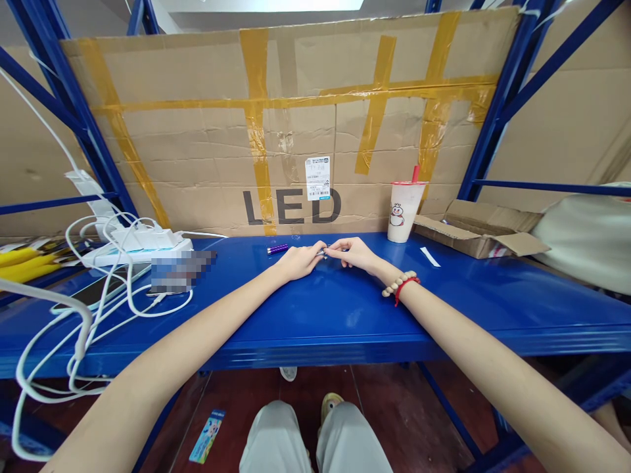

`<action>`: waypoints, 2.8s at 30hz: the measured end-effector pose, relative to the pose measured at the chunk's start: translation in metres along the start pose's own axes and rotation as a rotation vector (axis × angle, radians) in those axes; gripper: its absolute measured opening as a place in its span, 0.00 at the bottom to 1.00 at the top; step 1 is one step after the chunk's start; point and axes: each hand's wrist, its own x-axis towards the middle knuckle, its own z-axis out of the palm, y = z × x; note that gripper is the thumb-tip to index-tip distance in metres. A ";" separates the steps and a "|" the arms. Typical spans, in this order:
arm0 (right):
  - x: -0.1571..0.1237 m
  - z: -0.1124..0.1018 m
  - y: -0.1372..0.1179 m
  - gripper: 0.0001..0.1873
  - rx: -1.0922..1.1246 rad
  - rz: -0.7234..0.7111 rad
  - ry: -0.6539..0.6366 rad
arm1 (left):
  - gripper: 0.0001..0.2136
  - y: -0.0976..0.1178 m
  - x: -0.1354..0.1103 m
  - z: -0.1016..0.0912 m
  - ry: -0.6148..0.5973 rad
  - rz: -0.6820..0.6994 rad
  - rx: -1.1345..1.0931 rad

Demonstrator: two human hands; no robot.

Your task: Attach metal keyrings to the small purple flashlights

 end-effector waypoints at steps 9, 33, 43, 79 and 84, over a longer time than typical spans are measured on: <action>0.002 0.000 0.003 0.23 -0.028 -0.012 -0.024 | 0.12 -0.002 0.000 0.001 -0.013 0.023 -0.015; 0.004 -0.002 0.009 0.25 -0.058 -0.041 -0.008 | 0.12 -0.001 0.000 0.000 -0.020 0.022 0.000; 0.002 -0.002 0.008 0.27 -0.080 -0.064 0.044 | 0.13 0.001 0.000 0.000 -0.025 -0.016 0.041; 0.000 -0.008 -0.001 0.11 -0.831 0.070 0.147 | 0.14 0.001 0.003 0.002 -0.012 -0.112 0.069; 0.001 -0.008 0.000 0.10 -0.850 0.043 0.125 | 0.13 0.001 0.002 0.002 0.018 -0.136 0.028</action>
